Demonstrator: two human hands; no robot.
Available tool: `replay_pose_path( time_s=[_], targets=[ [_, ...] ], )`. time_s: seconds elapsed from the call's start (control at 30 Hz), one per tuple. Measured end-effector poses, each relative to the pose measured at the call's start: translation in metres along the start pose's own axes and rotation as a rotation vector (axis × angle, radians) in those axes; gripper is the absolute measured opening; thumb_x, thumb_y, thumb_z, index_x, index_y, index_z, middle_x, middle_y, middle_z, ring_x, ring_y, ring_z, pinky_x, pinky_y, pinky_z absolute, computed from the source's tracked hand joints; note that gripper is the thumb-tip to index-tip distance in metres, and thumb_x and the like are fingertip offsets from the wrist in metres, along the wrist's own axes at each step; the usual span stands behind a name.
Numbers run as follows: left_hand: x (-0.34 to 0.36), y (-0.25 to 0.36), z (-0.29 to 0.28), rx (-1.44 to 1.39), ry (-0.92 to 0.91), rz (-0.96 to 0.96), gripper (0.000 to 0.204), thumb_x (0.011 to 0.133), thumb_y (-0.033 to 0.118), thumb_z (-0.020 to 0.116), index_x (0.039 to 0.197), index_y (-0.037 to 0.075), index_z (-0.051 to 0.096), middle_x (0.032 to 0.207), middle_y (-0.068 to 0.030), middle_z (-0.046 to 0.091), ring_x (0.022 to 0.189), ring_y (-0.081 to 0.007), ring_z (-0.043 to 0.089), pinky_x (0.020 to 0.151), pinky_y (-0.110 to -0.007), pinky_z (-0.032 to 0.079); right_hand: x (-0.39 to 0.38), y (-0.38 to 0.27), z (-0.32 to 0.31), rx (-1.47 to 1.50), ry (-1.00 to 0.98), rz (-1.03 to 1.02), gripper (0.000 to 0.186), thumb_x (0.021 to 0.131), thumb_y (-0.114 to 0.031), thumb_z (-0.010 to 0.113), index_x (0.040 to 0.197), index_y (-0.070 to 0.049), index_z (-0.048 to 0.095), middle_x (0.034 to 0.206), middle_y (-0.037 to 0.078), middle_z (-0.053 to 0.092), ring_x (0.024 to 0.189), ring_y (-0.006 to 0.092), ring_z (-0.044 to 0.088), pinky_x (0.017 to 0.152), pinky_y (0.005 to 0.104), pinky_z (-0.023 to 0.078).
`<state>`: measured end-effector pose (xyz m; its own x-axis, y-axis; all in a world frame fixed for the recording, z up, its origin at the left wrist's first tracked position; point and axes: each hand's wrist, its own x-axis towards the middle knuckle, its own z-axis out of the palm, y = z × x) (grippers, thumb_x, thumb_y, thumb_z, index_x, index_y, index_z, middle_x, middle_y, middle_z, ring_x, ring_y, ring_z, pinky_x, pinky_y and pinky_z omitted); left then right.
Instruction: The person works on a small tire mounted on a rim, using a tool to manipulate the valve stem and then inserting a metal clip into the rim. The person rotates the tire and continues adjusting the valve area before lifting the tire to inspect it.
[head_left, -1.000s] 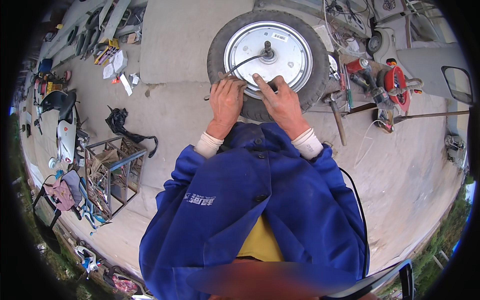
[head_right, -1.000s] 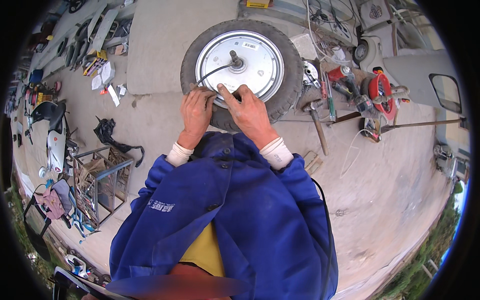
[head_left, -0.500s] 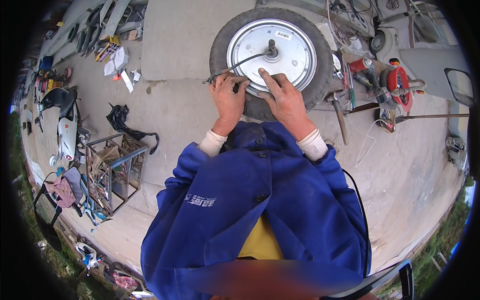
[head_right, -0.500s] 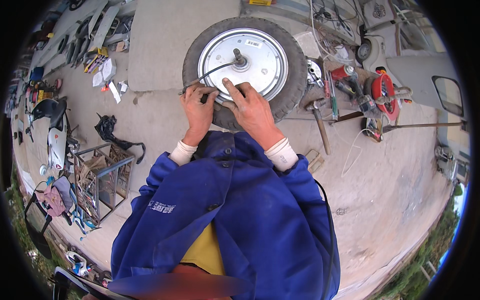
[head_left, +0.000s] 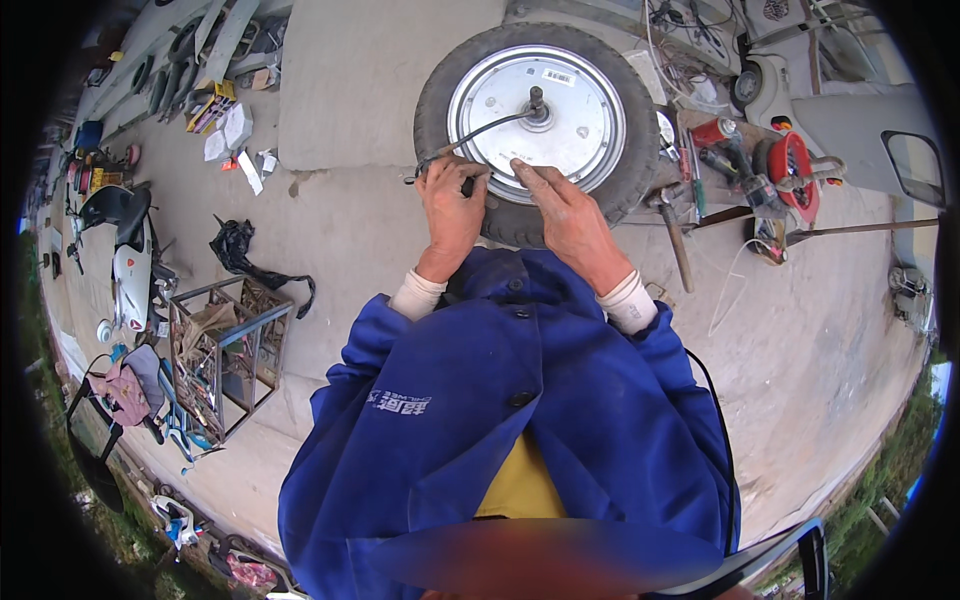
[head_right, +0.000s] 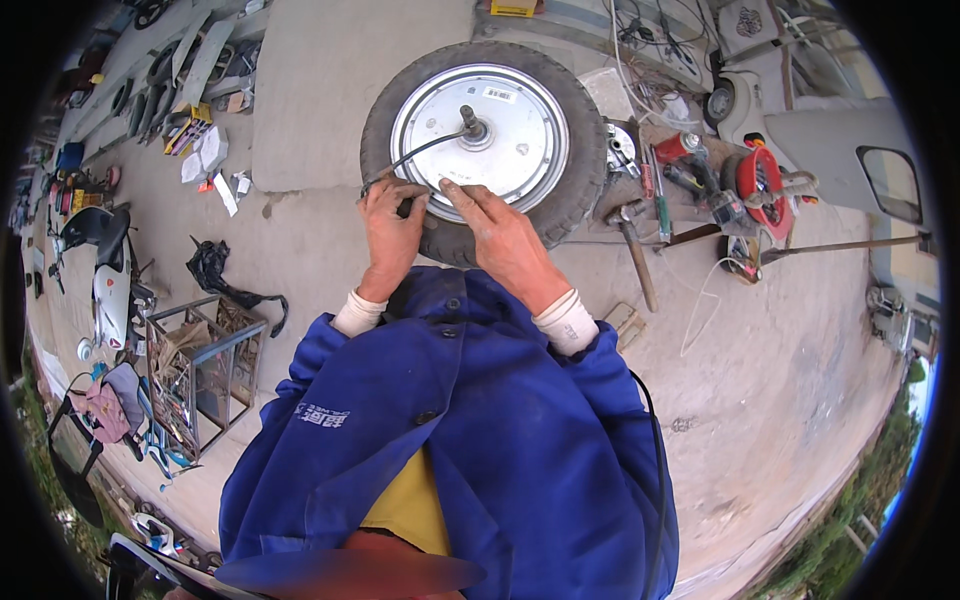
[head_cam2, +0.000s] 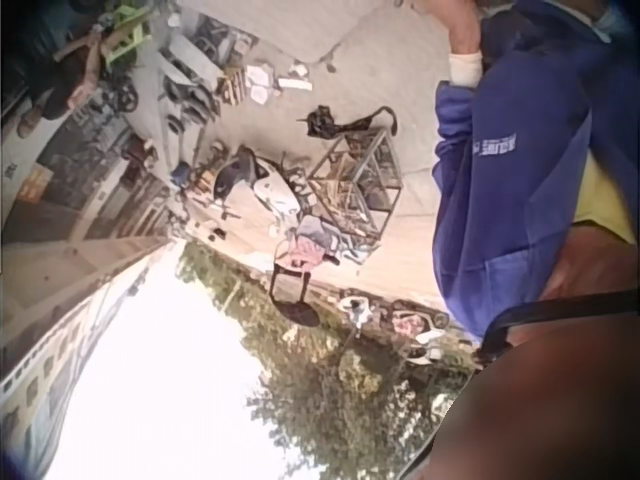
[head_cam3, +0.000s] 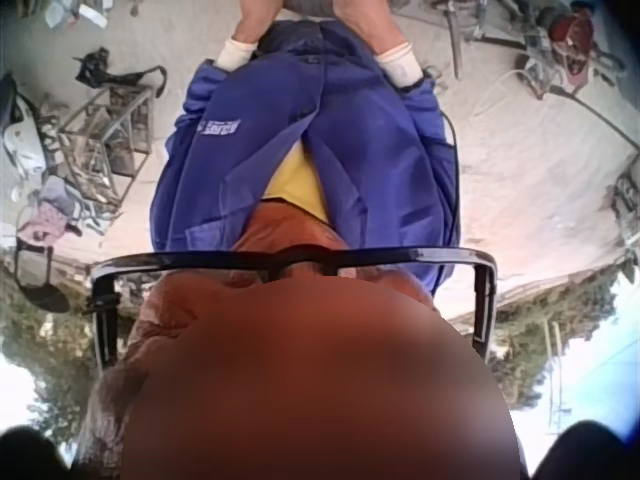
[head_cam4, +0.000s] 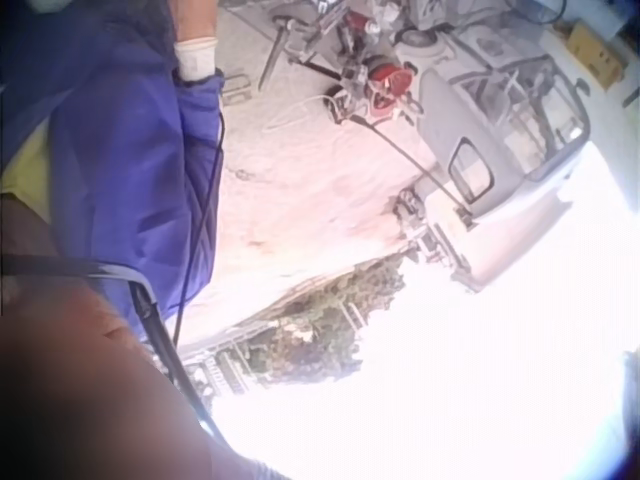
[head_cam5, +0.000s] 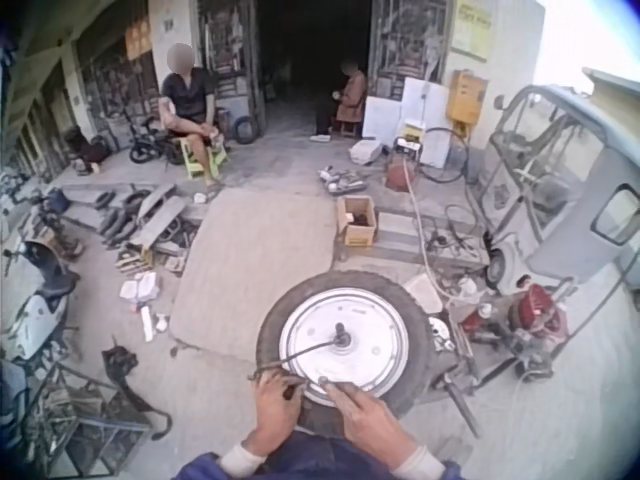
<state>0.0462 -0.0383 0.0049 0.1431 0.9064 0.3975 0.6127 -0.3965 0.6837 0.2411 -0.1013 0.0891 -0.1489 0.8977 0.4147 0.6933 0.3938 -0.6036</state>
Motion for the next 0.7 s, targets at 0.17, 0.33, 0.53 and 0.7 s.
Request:
replay_pose_path(
  time_s=[0.17, 0.33, 0.53, 0.7],
  targets=[
    [0.001, 0.002, 0.000, 0.016, -0.006, 0.035, 0.010, 0.088, 0.012, 0.087, 0.098, 0.012, 0.083, 0.102, -0.0012, 0.078, 0.116, -0.0240, 0.066, 0.102, -0.044, 0.042, -0.006, 0.001, 0.005, -0.173, -0.144, 0.177, 0.067, 0.095, 0.004, 0.073, 0.159, -0.016, 0.062, 0.128, 0.017, 0.064, 0.101, 0.0383, 0.072, 0.084, 0.0462, 0.061],
    [0.006, 0.008, -0.004, 0.042, -0.012, 0.112, 0.015, 0.085, 0.012, 0.088, 0.099, 0.011, 0.083, 0.106, -0.0019, 0.076, 0.116, -0.0274, 0.065, 0.098, -0.046, 0.042, 0.010, -0.012, 0.004, -0.114, 0.071, -0.045, 0.076, 0.090, 0.008, 0.065, 0.160, -0.019, 0.061, 0.118, 0.014, 0.060, 0.091, 0.0351, 0.069, 0.077, 0.0461, 0.062],
    [0.005, 0.007, -0.009, -0.021, -0.039, 0.062, 0.021, 0.084, 0.015, 0.091, 0.102, 0.008, 0.082, 0.116, -0.0090, 0.071, 0.122, -0.0329, 0.060, 0.100, -0.048, 0.044, -0.003, 0.005, 0.002, -0.231, -0.146, 0.073, 0.072, 0.092, 0.005, 0.067, 0.160, -0.017, 0.061, 0.121, 0.016, 0.062, 0.099, 0.0360, 0.069, 0.082, 0.0458, 0.062],
    [0.008, 0.015, -0.013, 0.055, -0.062, 0.038, 0.022, 0.083, 0.018, 0.092, 0.098, 0.007, 0.080, 0.117, -0.0123, 0.066, 0.120, -0.0356, 0.058, 0.100, -0.050, 0.045, 0.007, -0.004, 0.006, -0.138, -0.039, 0.072, 0.069, 0.093, 0.006, 0.066, 0.158, -0.017, 0.063, 0.122, 0.017, 0.066, 0.096, 0.0378, 0.072, 0.079, 0.0455, 0.062]
  ],
)
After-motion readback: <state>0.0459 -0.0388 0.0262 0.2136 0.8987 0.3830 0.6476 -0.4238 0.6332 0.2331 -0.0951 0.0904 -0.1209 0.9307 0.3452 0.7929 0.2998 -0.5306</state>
